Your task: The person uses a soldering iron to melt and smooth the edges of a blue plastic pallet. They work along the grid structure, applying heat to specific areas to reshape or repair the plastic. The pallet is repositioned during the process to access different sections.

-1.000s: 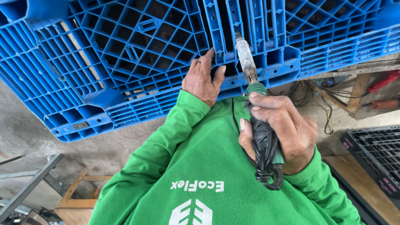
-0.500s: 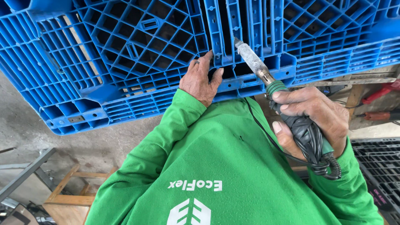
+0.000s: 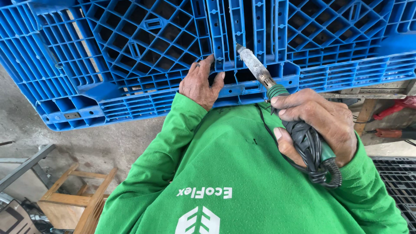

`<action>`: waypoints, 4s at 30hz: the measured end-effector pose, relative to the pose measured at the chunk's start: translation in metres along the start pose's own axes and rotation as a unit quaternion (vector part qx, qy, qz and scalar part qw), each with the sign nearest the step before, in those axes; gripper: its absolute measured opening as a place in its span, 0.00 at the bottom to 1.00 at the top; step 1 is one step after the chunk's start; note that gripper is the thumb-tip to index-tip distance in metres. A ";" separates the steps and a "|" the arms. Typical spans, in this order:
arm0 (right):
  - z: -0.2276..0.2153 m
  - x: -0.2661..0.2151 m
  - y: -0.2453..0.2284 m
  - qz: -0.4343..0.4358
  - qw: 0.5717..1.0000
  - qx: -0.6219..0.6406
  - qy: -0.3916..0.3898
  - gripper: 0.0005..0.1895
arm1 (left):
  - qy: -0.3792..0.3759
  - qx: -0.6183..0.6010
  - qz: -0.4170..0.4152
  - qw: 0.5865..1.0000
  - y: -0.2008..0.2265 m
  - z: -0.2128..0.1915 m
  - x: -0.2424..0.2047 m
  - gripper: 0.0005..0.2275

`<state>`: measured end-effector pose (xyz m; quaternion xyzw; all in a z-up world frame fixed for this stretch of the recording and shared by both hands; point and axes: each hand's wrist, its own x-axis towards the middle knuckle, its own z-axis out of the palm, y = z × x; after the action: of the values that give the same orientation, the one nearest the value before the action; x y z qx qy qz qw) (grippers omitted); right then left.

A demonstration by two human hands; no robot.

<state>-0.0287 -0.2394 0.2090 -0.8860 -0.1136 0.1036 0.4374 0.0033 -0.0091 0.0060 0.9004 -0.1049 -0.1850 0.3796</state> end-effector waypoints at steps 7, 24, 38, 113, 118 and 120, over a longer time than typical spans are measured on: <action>0.004 -0.002 -0.001 -0.024 1.000 0.003 -0.017 0.14 | -0.017 -0.014 -0.030 0.999 0.008 -0.005 0.000 0.25; 0.007 -0.038 -0.007 0.025 0.997 -0.040 0.054 0.14 | 0.046 -0.040 0.024 0.998 -0.011 -0.003 -0.008 0.19; -0.025 -0.015 0.050 -0.099 0.992 0.000 -0.084 0.14 | 0.119 -0.032 0.009 0.992 0.002 0.002 -0.010 0.14; -0.037 -0.053 0.098 -0.201 0.975 0.019 -0.098 0.25 | -0.106 -0.831 -0.109 0.534 0.188 0.096 -0.078 0.21; -0.039 -0.060 0.108 -0.177 0.980 0.020 -0.085 0.26 | -0.099 -0.831 -0.117 0.536 0.188 0.101 -0.074 0.20; -0.038 -0.059 0.113 -0.186 0.979 0.012 -0.087 0.25 | -0.095 -0.832 -0.119 0.534 0.187 0.104 -0.075 0.18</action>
<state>-0.0616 -0.3518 0.1463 -0.8319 -0.3130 0.0979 0.4477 -0.1166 -0.1807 0.0936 0.1600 0.1690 -0.3172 0.9194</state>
